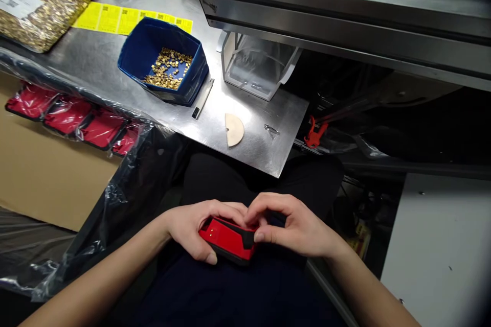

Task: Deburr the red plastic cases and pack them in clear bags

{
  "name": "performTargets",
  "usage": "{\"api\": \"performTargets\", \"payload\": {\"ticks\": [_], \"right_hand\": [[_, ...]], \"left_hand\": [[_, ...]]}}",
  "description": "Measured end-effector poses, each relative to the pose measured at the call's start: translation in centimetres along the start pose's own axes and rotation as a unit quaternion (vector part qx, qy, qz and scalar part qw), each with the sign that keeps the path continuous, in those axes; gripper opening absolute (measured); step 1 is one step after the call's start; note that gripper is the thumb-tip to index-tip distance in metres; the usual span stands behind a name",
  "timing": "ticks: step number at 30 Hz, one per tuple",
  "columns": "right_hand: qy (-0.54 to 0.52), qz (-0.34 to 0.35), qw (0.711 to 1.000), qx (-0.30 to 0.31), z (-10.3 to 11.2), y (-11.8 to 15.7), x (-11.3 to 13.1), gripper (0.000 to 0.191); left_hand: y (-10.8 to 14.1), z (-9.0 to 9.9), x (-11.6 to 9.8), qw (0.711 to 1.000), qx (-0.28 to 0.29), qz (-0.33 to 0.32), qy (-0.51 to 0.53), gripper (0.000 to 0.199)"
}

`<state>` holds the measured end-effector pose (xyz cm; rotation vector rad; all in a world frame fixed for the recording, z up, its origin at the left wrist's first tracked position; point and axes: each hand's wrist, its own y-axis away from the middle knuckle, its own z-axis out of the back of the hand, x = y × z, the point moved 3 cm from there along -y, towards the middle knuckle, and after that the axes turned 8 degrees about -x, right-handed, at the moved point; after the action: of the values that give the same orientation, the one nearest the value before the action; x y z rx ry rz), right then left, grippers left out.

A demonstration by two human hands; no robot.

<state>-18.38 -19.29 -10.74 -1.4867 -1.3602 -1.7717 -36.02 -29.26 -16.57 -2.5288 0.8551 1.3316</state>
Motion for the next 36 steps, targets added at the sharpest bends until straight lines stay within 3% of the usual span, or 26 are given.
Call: {"api": "performTargets", "payload": {"ticks": [5, 13, 17, 28, 32, 36], "right_hand": [[-0.082, -0.017, 0.994, -0.072, -0.9, 0.2, -1.5, 0.013], [-0.114, 0.041, 0.983, -0.140, -2.0, 0.6, -2.8, 0.013], [-0.099, 0.044, 0.985, -0.134, -2.2, 0.5, -2.6, 0.009], [-0.097, 0.033, 0.986, -0.133, -2.3, 0.5, -2.8, 0.013], [-0.133, 0.026, 0.962, -0.239, -0.8, -0.3, -4.1, 0.024], [-0.074, -0.055, 0.930, -0.357, 1.0, -0.4, -5.9, 0.034]], "left_hand": [[0.3, 0.2, 0.8, 0.999, -0.021, -0.014, 0.025, 0.069], [0.8, 0.2, 1.2, 0.999, -0.030, -0.010, 0.034, 0.071], [1.0, 0.3, 1.5, 0.998, -0.048, 0.011, 0.029, 0.067], [1.0, 0.2, 1.3, 0.999, -0.018, -0.015, 0.032, 0.073], [1.2, 0.4, 1.4, 0.999, -0.005, -0.024, 0.032, 0.078], [1.4, 0.2, 2.3, 0.994, -0.042, -0.013, 0.099, 0.083]]}}
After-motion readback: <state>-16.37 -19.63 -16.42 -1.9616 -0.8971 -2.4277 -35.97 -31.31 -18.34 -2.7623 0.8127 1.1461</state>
